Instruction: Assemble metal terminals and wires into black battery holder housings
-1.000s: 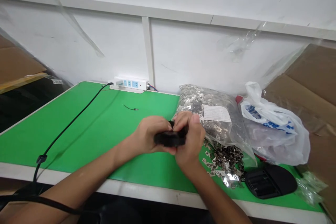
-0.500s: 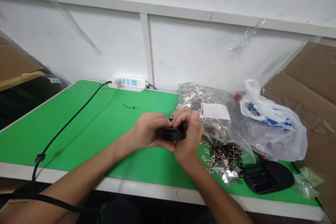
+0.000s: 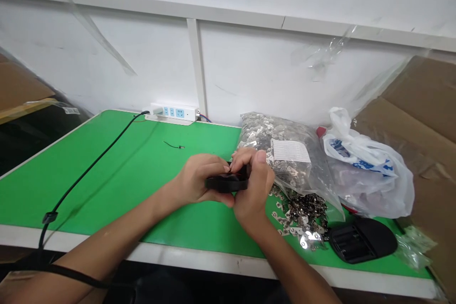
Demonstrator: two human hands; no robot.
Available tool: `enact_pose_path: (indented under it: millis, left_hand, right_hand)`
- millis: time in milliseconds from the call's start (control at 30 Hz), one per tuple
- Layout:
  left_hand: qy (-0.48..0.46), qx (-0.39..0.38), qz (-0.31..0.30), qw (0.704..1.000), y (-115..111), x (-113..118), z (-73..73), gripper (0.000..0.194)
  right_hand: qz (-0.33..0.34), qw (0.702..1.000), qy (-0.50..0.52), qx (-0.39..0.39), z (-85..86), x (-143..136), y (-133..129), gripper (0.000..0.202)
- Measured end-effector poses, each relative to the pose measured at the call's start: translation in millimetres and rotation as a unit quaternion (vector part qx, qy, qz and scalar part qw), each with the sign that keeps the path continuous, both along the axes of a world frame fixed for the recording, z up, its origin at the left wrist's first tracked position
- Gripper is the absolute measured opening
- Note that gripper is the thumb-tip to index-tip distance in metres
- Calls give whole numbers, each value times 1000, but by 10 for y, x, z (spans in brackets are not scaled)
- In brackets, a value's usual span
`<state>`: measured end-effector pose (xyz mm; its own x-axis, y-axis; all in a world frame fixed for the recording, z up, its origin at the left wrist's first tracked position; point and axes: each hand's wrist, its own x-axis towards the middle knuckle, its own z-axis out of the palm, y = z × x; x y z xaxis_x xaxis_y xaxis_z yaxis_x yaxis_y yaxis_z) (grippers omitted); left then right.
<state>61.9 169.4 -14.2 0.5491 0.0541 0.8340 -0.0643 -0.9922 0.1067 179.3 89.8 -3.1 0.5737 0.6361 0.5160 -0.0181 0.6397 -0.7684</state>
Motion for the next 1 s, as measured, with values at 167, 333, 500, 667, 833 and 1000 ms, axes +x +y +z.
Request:
enact_pose_path:
  millis: [167, 333, 500, 667, 833, 1000]
  left_hand:
    - [-1, -10, -1, 1000, -13, -3, -11, 47]
    - [4, 0, -7, 1000, -9, -11, -21, 47]
    - [9, -6, -15, 1000, 6, -7, -24, 48]
    - [13, -39, -30, 999, -18, -5, 30, 49]
    - [-57, -132, -58, 988, -80, 32, 42, 48]
    - [-117, -91, -31, 988, -137, 47, 21, 40]
  right_hand:
    - [-16, 1000, 10, -15, 26, -8, 3, 65]
    - [13, 999, 15, -26, 31, 12, 1, 65]
    - [35, 999, 26, -28, 19, 22, -4, 64]
    - [24, 999, 31, -16, 25, 6, -1, 64]
    - [-12, 999, 26, 24, 50, 36, 17, 66]
    - [-16, 998, 20, 57, 87, 108, 21, 70]
